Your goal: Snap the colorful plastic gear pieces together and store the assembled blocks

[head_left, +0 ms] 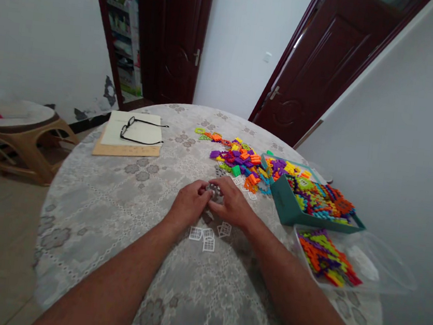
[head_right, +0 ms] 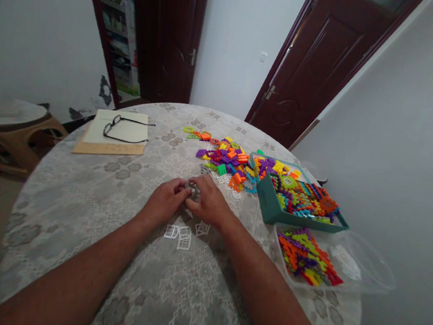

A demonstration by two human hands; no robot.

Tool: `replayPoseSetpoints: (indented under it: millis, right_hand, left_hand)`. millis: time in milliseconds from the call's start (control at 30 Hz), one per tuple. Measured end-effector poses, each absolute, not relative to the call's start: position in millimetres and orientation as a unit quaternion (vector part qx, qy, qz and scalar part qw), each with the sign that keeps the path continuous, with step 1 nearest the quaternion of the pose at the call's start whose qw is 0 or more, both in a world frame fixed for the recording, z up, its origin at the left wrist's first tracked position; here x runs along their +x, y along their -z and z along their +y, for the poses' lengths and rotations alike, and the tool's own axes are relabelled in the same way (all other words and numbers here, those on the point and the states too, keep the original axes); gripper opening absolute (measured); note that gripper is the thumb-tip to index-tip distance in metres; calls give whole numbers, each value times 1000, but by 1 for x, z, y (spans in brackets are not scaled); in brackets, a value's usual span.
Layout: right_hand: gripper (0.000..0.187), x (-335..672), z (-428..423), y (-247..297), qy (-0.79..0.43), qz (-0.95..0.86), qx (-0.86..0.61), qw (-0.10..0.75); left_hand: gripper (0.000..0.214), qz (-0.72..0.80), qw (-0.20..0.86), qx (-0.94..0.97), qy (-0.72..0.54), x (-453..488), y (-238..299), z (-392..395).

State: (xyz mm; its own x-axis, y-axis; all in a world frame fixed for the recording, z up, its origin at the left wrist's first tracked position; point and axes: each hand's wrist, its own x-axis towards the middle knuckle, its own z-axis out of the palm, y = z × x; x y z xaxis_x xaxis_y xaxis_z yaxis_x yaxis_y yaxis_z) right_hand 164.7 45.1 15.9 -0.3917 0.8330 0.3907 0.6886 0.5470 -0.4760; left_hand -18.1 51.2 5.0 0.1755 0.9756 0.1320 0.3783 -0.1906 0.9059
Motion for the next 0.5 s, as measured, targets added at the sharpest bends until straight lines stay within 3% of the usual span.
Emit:
replayPoseSetpoints:
  millis: [300,500]
  right_hand:
    - [42,157,98,1,-39,-703,-692,159]
    - [29,153,92,3,-38,-703,-690,166]
  left_hand:
    - [31,580,411,547,-441,-23,-8,58]
    - [34,581,425,532,-447,-23,-5,60]
